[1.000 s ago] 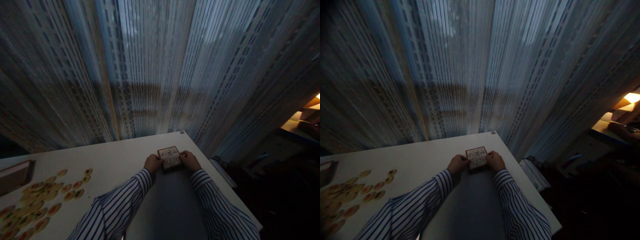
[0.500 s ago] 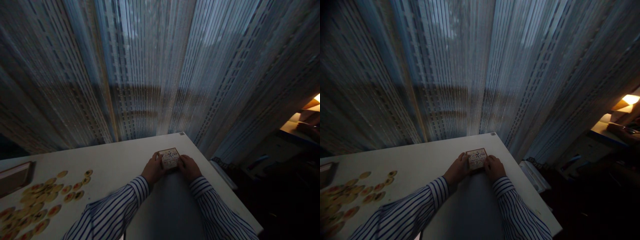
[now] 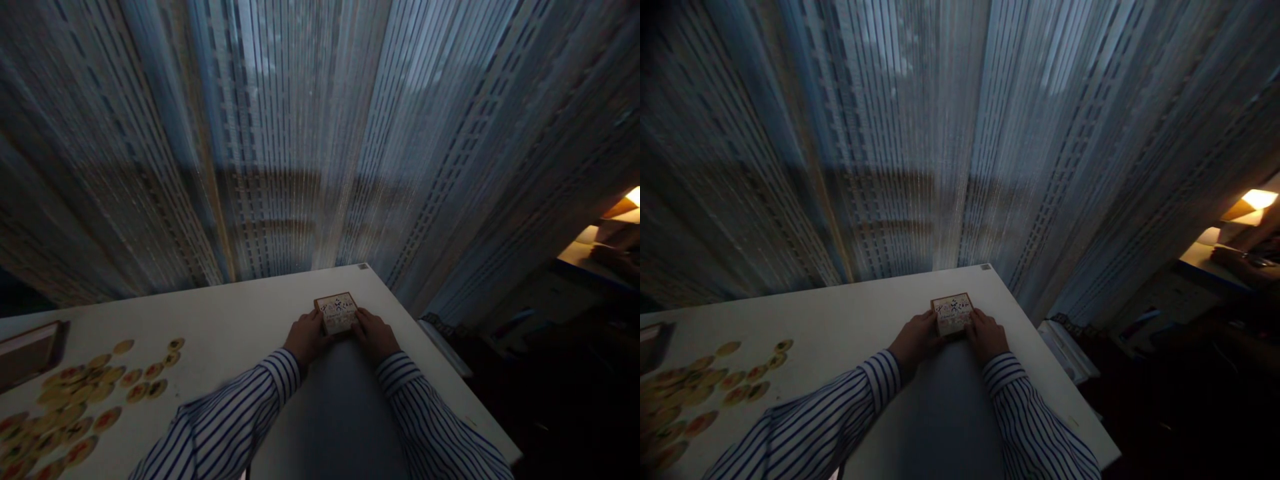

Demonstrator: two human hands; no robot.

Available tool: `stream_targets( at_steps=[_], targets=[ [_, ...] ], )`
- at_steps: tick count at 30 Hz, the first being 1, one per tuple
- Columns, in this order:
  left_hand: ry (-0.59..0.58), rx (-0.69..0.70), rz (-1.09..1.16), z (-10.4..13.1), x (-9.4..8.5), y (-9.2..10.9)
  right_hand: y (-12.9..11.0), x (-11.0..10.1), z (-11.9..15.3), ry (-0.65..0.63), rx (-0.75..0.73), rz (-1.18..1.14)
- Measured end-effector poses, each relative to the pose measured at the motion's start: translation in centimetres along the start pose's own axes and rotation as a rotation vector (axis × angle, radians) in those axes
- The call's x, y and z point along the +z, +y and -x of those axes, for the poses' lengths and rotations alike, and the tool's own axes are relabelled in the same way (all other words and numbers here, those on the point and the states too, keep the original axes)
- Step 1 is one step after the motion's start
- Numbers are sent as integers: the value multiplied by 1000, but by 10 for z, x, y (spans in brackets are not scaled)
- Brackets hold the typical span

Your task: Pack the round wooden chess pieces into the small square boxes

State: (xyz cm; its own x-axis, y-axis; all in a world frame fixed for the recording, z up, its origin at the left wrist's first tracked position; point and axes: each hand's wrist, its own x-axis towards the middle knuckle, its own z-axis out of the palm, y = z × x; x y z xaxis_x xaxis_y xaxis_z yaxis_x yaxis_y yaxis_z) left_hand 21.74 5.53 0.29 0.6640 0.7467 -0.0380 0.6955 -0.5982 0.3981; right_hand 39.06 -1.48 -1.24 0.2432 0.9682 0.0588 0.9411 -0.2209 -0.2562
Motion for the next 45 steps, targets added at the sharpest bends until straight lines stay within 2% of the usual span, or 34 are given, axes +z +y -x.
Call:
stream_targets(
  at_steps=[14, 45],
  targets=[
    [45, 47, -65, 4, 0, 1, 9, 1, 0, -21, -35, -55],
    [69, 62, -99, 3, 4, 0, 2, -2, 1, -59, -16, -8]
  ],
)
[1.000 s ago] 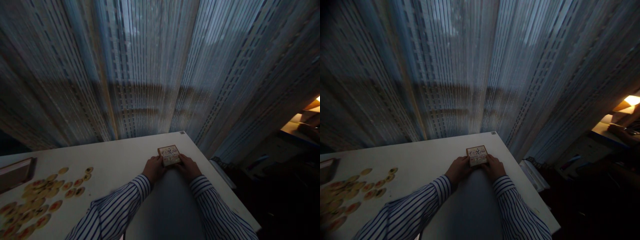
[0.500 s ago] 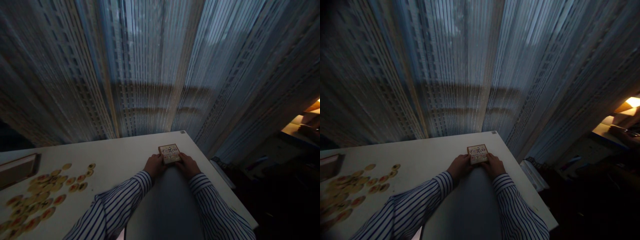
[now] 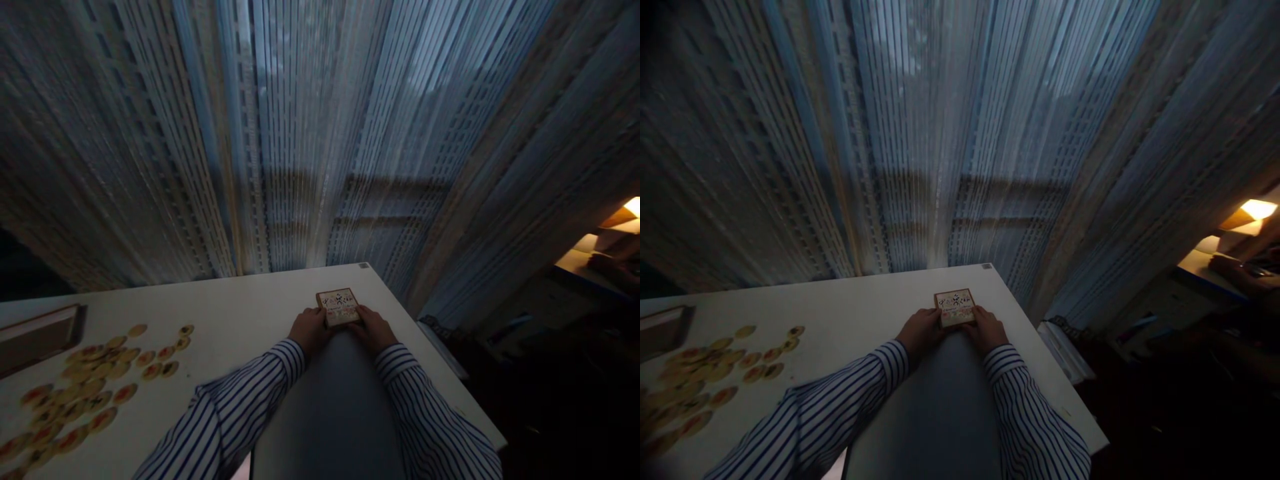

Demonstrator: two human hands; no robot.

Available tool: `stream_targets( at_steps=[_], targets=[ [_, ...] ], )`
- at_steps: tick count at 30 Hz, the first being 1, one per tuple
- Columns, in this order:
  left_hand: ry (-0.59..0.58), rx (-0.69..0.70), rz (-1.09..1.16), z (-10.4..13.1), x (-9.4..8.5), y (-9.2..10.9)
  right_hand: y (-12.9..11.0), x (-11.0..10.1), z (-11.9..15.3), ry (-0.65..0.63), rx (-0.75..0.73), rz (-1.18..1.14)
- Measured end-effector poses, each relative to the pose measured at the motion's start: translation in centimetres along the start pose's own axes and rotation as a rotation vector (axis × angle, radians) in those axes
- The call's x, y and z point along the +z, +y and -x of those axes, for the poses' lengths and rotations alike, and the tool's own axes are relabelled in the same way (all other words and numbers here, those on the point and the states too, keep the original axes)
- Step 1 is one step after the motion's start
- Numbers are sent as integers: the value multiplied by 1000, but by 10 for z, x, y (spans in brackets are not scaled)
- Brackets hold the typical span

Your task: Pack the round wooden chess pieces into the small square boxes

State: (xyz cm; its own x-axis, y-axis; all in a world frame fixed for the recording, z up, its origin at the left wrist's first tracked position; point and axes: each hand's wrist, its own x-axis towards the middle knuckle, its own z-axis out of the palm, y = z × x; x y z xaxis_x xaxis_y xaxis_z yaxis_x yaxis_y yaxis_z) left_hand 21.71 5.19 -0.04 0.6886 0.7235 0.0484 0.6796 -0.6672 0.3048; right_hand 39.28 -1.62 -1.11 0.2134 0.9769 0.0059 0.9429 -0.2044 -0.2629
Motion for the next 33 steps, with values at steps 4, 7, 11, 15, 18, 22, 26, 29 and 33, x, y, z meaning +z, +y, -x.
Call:
stream_targets(
  at_steps=[4, 7, 11, 15, 18, 22, 26, 29, 33],
  targets=[
    [-21, 9, -3, 0, -3, -2, -2, -1, 1, -2, -2, -3],
    [-38, 29, -2, 2, -6, -5, -2, 0, 2, 2, -16, -11],
    [-48, 47, 4, 3, -8, -10, 2, 4, 3, 15, -25, -17],
    [-41, 44, 5, 4, -7, -10, 5, 8, 2, 26, -37, -22],
    [-36, 45, 6, 4, -7, -9, 7, 10, 1, 39, -48, -27],
    [-32, 46, 13, 4, -6, -8, 8, 11, -1, 56, -65, -38],
    [-24, 45, 30, 4, -5, -9, 10, 13, -1, 93, -79, -58],
    [-23, 37, 52, 7, -7, -9, 10, 13, 0, 140, -83, -79],
    [-17, 34, 95, 17, -15, -10, 3, 7, 7, 261, -69, -121]
  ],
)
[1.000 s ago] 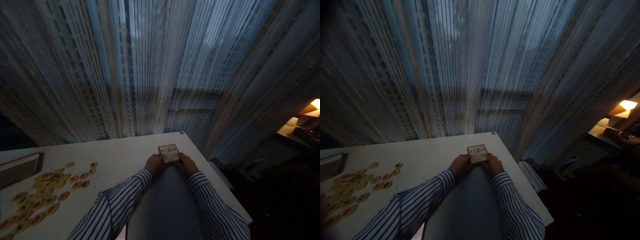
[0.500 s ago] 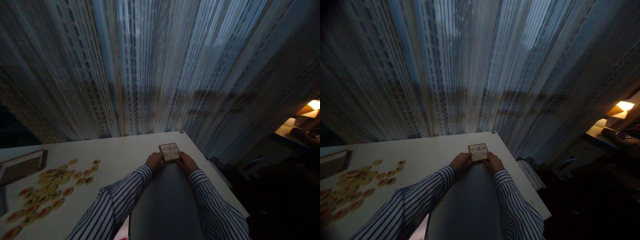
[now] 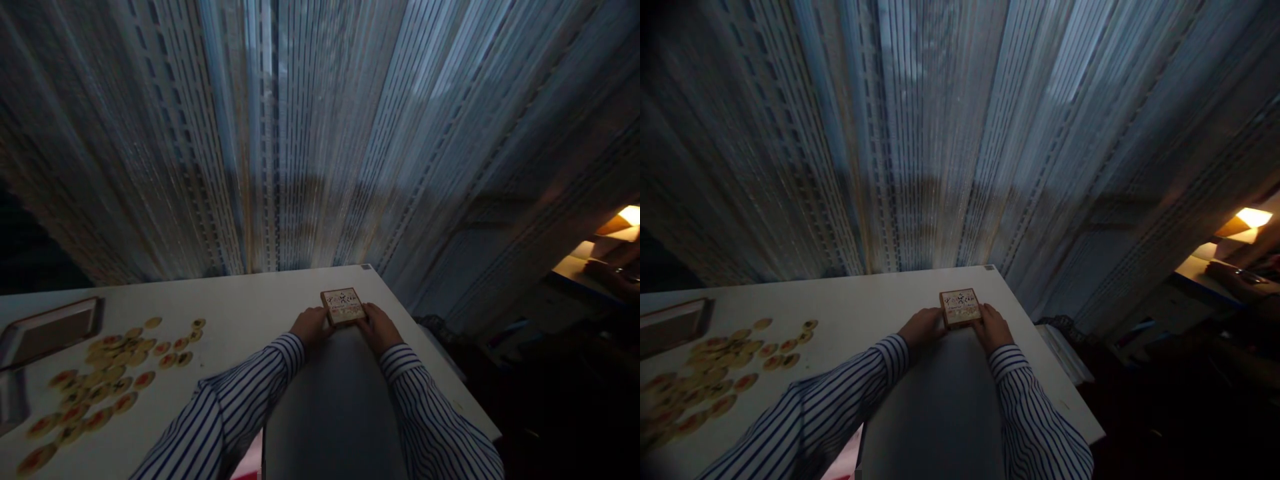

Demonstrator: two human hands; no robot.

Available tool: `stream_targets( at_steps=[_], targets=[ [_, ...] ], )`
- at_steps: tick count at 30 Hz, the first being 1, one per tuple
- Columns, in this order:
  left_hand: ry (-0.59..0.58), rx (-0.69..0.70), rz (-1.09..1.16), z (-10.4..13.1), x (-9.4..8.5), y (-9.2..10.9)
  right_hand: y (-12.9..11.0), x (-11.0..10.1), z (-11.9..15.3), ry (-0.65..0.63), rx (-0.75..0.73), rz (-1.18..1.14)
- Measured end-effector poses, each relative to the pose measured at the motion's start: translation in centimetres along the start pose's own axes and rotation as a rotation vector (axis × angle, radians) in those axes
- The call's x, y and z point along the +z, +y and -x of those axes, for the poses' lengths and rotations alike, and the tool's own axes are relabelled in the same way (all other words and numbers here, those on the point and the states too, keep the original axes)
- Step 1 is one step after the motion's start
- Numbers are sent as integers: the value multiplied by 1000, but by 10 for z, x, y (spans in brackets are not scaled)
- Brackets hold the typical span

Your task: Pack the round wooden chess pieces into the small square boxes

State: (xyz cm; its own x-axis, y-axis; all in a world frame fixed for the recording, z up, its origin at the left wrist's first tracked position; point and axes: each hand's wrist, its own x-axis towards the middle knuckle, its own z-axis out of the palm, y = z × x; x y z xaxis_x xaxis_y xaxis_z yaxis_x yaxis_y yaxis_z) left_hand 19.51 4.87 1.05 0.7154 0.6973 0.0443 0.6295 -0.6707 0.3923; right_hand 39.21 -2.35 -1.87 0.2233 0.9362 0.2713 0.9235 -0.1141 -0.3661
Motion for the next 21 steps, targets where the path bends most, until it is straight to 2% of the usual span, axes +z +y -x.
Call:
stream_targets(
  at_steps=[4, 11, 17, 21],
  targets=[
    [52, -21, 56, 15, -13, -4, -18, -10, 7, 122, 14, -65],
    [189, -82, 218, 47, -35, -17, -46, -12, 20, 211, 4, -224],
    [316, -196, 336, 85, -51, -32, -73, -6, 36, 197, -39, -335],
    [384, -241, 451, 116, -55, -44, -94, 1, 45, 89, -97, -499]
  ],
)
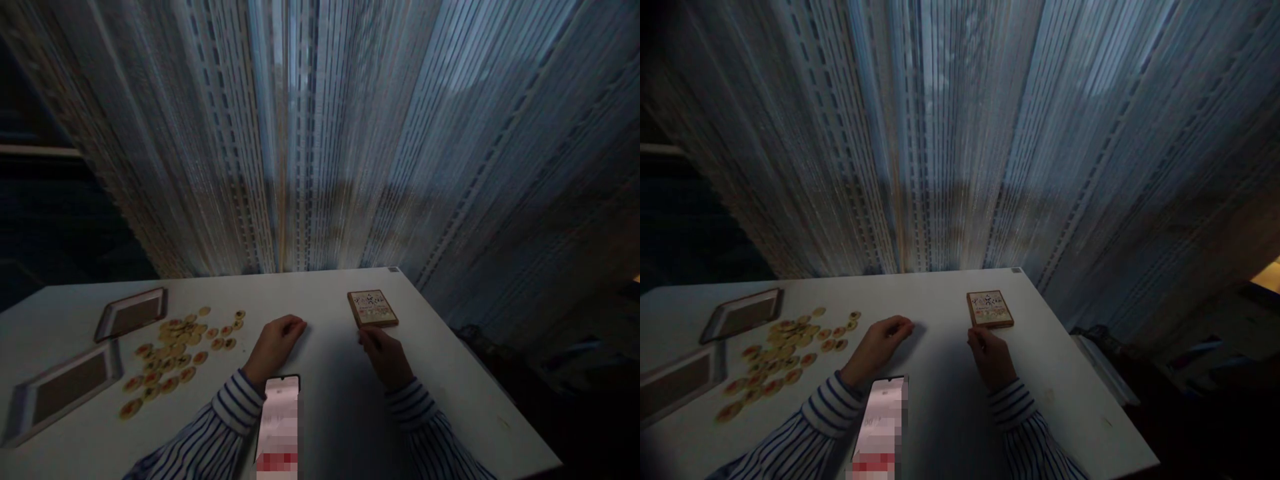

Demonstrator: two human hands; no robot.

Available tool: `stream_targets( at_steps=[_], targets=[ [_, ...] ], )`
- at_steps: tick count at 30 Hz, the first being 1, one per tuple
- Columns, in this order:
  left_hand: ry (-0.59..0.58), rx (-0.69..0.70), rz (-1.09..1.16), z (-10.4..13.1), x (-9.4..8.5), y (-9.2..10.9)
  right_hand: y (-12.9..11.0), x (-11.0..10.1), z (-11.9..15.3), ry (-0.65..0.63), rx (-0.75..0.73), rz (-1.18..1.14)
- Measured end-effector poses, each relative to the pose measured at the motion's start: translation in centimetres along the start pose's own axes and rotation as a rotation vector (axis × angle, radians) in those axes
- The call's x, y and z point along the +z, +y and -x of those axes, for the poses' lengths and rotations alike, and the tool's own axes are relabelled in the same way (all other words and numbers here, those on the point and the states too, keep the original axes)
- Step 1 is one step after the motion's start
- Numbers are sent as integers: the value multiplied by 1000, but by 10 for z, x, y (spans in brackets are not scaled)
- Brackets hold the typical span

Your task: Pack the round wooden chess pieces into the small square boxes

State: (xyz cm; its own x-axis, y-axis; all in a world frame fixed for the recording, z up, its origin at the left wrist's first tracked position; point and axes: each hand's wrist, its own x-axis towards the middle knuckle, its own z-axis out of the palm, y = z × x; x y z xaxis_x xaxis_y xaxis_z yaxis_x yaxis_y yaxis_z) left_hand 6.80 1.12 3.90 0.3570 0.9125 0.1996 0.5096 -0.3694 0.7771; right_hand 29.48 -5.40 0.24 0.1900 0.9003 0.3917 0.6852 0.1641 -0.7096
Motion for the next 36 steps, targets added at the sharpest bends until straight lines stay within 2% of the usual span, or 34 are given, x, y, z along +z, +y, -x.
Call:
stream_targets(
  at_steps=[4, 7, 11, 13, 16, 19, 21, 30, 36],
  targets=[
    [27, -45, 23, 25, -15, -16, -16, 17, 7, -92, -17, -55],
    [73, -73, 7, 46, -22, -31, -28, 28, 14, -212, -39, -37],
    [124, -119, -65, 75, -24, -51, -41, 45, 26, -418, -25, 52],
    [144, -109, -121, 87, -21, -62, -46, 54, 31, -469, -25, 104],
    [174, -45, -205, 100, -15, -74, -55, 67, 37, -486, -41, 128],
    [144, 83, -234, 107, -9, -80, -61, 76, 40, -499, -78, 83],
    [128, 122, -236, 109, -6, -82, -64, 80, 42, -504, -100, 48],
    [160, 41, -230, 114, 2, -93, -59, 89, 48, -472, -140, -30],
    [203, 6, -206, 119, -3, -86, -53, 90, 49, -386, -117, -55]
  ],
)
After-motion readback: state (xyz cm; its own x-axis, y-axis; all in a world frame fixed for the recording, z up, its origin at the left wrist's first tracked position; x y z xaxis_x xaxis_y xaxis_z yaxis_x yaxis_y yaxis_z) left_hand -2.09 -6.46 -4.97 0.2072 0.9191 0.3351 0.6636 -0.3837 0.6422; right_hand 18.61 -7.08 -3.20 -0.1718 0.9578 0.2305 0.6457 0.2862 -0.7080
